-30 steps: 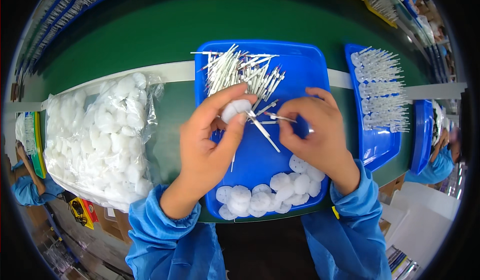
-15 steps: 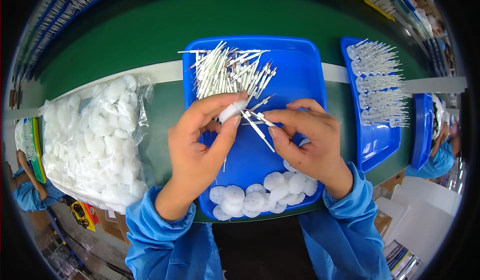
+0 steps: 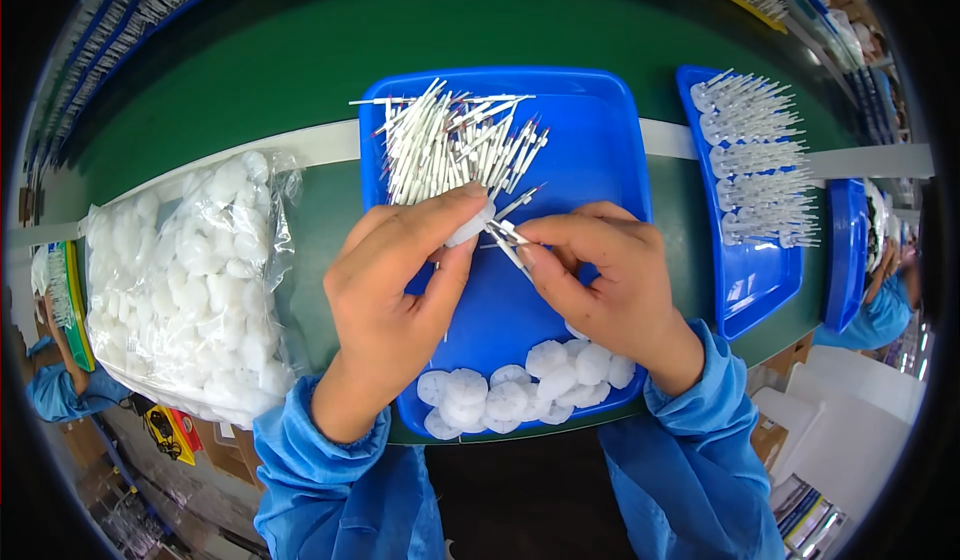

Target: The person inserts white cotton tips into the holes of small white plastic discs. They pick up a disc and a cotton tip, insert the tip into the disc, and place the finished item into a blue tray. The process is repeated continuously throughout the clip.

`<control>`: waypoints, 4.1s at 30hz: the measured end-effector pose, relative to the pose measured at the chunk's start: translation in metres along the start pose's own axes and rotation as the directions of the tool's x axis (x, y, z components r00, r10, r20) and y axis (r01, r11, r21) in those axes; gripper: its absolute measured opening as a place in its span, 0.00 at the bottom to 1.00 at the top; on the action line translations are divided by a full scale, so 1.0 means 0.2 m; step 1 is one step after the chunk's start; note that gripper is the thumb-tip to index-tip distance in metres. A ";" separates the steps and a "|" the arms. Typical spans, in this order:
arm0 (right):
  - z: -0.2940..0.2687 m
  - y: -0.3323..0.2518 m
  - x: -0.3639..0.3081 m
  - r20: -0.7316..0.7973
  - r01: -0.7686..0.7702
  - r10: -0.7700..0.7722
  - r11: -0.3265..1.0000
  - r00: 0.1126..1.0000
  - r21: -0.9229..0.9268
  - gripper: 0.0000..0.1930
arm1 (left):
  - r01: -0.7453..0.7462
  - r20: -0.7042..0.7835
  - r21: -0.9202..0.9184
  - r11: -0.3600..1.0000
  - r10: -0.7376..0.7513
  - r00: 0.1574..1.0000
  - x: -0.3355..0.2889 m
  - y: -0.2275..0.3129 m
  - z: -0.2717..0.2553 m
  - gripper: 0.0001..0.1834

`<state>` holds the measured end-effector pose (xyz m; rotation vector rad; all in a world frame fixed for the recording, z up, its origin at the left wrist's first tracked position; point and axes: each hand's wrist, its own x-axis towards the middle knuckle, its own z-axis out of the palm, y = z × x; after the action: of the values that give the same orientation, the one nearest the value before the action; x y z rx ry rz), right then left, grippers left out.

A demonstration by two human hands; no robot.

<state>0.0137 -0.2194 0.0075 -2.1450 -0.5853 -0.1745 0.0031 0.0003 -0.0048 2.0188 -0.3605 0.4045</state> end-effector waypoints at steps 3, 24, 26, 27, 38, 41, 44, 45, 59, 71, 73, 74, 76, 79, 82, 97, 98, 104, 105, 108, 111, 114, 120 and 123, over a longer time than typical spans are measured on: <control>0.03 0.02 -0.01 -0.021 0.040 -0.039 0.999 0.999 0.024 0.11 | -0.036 -0.027 0.007 0.999 0.036 0.999 0.00 -0.02 0.01 0.22; 0.04 -0.01 0.02 -0.133 0.104 -0.139 0.965 0.981 -0.239 0.07 | -0.120 0.051 0.213 0.970 0.112 0.992 -0.02 0.05 0.00 0.25; 0.04 -0.01 0.02 -0.133 0.110 -0.147 0.960 0.980 -0.256 0.08 | -0.076 0.051 0.196 0.978 0.067 0.996 -0.03 0.07 0.00 0.24; 0.04 -0.02 0.02 -0.131 0.114 -0.151 0.960 0.980 -0.255 0.08 | -0.058 0.049 0.184 0.981 0.049 0.998 -0.04 0.07 0.00 0.24; 0.03 0.00 0.02 -0.079 0.094 -0.107 0.983 0.991 -0.156 0.07 | -0.118 0.069 0.248 0.962 0.104 0.992 -0.06 0.09 0.02 0.23; 0.03 0.00 0.02 -0.071 0.128 -0.140 0.980 0.988 -0.156 0.07 | -0.109 0.086 0.272 0.956 0.089 0.992 -0.06 0.11 0.02 0.24; 0.02 -0.01 0.02 -0.024 0.060 -0.064 0.988 0.998 -0.142 0.07 | -0.059 0.113 0.277 0.959 0.029 0.993 -0.07 0.12 0.00 0.23; 0.02 -0.01 0.02 -0.024 0.046 -0.050 0.989 0.998 -0.140 0.07 | -0.063 0.091 0.247 0.967 0.042 0.995 -0.06 0.10 0.00 0.23; 0.06 -0.01 0.02 -0.117 0.158 -0.188 0.961 0.975 -0.228 0.09 | -0.084 0.056 0.240 0.967 0.073 0.996 -0.05 0.09 0.00 0.23; -0.02 0.04 0.02 -0.088 0.138 -0.145 0.987 0.985 -0.080 0.16 | 0.098 0.090 -0.098 0.990 -0.089 0.992 -0.02 0.04 -0.01 0.27; -0.04 0.04 0.03 -0.059 0.055 -0.048 0.990 0.997 0.131 0.19 | 0.055 0.064 -0.035 0.998 -0.052 0.997 -0.01 0.06 -0.01 0.27; -0.04 0.04 0.03 -0.031 -0.001 0.009 0.968 0.999 0.253 0.20 | 0.000 0.047 -0.013 1.000 0.000 0.999 -0.02 0.06 0.00 0.27; -0.04 0.00 0.02 0.057 -0.097 0.082 0.931 0.995 0.353 0.18 | -0.108 0.017 0.034 0.994 0.107 0.994 -0.02 0.04 0.01 0.27; -0.01 0.01 -0.01 0.069 -0.147 0.130 0.883 0.989 0.446 0.16 | -0.134 0.028 0.026 0.991 0.133 0.991 -0.01 0.05 0.01 0.28; -0.01 0.01 -0.02 0.081 -0.184 0.168 0.819 0.983 0.544 0.13 | -0.124 0.047 -0.040 0.991 0.126 0.991 -0.01 0.05 0.01 0.28; -0.06 0.04 -0.03 0.103 -0.131 0.100 0.923 0.990 0.363 0.13 | -0.097 0.070 -0.150 0.984 0.108 0.992 -0.03 0.02 -0.01 0.24; -0.09 0.07 -0.02 0.090 -0.026 0.014 0.990 0.996 0.140 0.15 | -0.062 0.037 -0.217 0.974 0.071 0.997 -0.03 0.03 -0.01 0.23; -0.02 0.03 0.02 0.210 0.254 -0.181 0.879 0.961 -0.404 0.19 | 0.134 0.040 -0.322 0.937 -0.128 0.991 -0.06 -0.02 -0.03 0.19; -0.02 0.03 0.04 0.190 0.225 -0.162 0.896 0.968 -0.382 0.19 | 0.171 0.031 -0.361 0.917 -0.171 0.985 -0.06 -0.01 -0.01 0.19; -0.09 0.03 0.05 0.121 -0.058 0.052 0.997 0.991 0.050 0.17 | 0.217 0.093 -0.387 0.896 -0.196 0.976 -0.05 0.00 0.00 0.20; -0.09 0.05 0.02 -0.032 -0.096 0.152 0.760 0.988 0.643 0.12 | 0.300 0.219 -0.379 0.875 -0.231 0.948 -0.04 0.02 0.00 0.22; -0.03 0.04 -0.01 -0.010 -0.095 0.112 0.881 0.994 0.464 0.10 | 0.312 0.193 -0.411 0.856 -0.253 0.948 -0.08 0.00 0.02 0.21; -0.04 0.01 0.00 -0.027 0.039 -0.038 0.999 0.999 0.036 0.12 | 0.251 0.035 -0.476 0.843 -0.267 0.963 -0.07 -0.01 0.04 0.20; -0.04 0.00 -0.01 -0.023 0.010 -0.010 1.000 1.000 0.015 0.12 | 0.205 0.018 -0.449 0.870 -0.220 0.975 -0.06 -0.01 0.04 0.21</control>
<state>0.0124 -0.2263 0.0119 -2.1228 -0.5819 -0.1995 -0.0059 -0.0050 -0.0159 1.5732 -0.1838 0.1926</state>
